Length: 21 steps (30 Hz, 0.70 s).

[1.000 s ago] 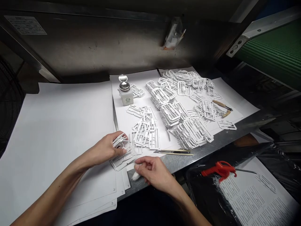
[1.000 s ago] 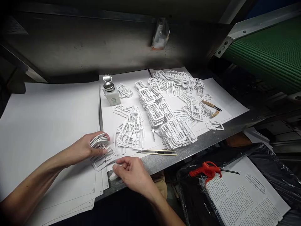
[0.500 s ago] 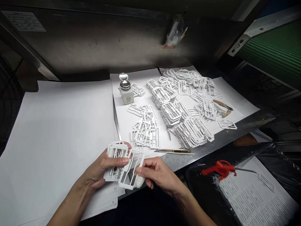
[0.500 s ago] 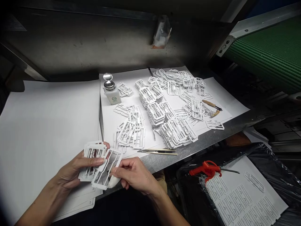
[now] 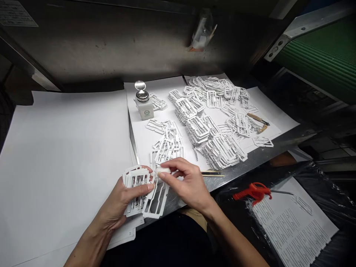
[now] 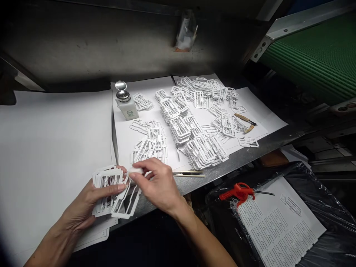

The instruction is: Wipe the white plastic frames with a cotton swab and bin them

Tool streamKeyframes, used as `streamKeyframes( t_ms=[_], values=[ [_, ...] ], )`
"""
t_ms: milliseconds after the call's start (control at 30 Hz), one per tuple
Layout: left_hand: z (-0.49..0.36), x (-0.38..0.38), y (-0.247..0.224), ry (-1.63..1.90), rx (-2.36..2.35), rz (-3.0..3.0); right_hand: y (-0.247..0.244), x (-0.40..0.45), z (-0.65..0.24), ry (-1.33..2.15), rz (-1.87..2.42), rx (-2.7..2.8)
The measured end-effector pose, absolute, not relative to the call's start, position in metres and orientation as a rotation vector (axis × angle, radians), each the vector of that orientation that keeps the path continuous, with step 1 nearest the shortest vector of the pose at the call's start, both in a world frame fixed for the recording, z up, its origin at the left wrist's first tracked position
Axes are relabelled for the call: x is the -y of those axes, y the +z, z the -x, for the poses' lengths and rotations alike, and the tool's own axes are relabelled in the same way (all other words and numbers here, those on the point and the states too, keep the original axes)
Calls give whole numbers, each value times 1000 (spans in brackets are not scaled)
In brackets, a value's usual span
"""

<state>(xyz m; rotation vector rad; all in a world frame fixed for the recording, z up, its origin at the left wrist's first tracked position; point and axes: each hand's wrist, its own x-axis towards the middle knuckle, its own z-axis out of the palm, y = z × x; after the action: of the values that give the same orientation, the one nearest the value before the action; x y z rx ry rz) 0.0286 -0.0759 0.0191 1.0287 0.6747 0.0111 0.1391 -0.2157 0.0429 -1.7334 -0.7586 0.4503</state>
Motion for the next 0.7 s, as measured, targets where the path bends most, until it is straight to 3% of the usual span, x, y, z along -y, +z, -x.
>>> streamKeyframes(
  t_ms=[267, 700],
  values=[
    [-28, 81, 12, 93, -733, -942, 36, 244, -147, 328, 1936, 873],
    [-36, 91, 13, 235, -748, -921, 32, 246, -123, 276, 1856, 1037]
  ],
)
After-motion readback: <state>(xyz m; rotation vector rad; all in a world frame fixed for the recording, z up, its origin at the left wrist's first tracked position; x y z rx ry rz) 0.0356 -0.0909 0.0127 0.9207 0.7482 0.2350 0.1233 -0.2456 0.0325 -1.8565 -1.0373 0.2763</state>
